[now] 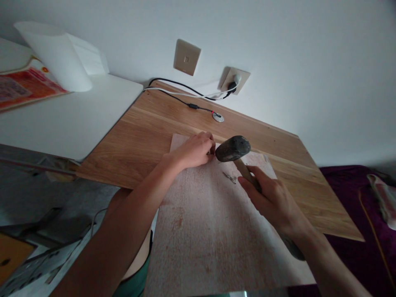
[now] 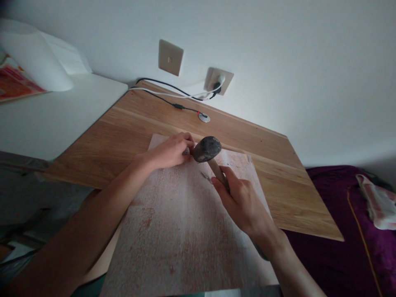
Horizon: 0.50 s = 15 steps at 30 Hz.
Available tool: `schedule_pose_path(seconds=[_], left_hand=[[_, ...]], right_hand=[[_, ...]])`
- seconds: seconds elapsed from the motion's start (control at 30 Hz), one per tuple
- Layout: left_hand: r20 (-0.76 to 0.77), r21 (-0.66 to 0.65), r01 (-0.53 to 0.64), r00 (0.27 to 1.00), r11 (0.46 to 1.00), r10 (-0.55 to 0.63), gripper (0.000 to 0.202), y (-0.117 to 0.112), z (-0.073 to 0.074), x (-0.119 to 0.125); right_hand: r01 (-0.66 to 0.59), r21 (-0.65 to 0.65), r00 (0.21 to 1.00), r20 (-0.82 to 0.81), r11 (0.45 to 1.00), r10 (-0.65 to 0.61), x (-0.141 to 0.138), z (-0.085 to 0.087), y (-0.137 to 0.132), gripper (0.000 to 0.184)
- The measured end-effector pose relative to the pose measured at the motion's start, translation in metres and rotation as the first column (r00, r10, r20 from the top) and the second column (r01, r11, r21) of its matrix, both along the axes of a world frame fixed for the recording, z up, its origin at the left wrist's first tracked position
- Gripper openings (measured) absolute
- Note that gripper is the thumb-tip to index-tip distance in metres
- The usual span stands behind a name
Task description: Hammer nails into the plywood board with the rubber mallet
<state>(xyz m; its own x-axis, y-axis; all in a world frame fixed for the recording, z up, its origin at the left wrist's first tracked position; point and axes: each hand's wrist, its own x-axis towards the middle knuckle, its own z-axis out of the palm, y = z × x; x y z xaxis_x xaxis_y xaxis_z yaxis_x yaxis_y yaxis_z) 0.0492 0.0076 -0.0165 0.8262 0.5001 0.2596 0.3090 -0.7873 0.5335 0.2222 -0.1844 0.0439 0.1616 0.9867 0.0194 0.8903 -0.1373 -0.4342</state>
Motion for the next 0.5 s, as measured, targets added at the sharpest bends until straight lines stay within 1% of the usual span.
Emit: schedule_pose_path(seconds=[0.13, 0.27, 0.4, 0.5], left_hand=[[0.015, 0.001, 0.001, 1.0, 1.0, -0.001, 0.013, 0.0002, 0.0002, 0.0001], [0.02, -0.003, 0.013, 1.0, 1.0, -0.013, 0.012, 0.0006, 0.0002, 0.0], [0.033, 0.014, 0.009, 0.999, 1.0, -0.01, 0.013, 0.0008, -0.0014, -0.0002], [0.028, 0.02, 0.005, 1.0, 1.0, -0.006, 0.011, 0.0006, -0.0022, -0.0001]], right_hand=[[-0.008, -0.005, 1.0, -0.003, 1.0, 0.008, 0.0006, -0.0001, -0.0009, 0.037], [0.011, -0.01, 1.0, -0.008, 1.0, -0.011, -0.0003, 0.0011, -0.0015, 0.04], [-0.007, -0.009, 1.0, -0.001, 1.0, 0.007, -0.0003, 0.0024, -0.0001, 0.036], [0.007, -0.014, 1.0, -0.008, 1.0, -0.007, 0.0004, 0.0027, 0.0005, 0.036]])
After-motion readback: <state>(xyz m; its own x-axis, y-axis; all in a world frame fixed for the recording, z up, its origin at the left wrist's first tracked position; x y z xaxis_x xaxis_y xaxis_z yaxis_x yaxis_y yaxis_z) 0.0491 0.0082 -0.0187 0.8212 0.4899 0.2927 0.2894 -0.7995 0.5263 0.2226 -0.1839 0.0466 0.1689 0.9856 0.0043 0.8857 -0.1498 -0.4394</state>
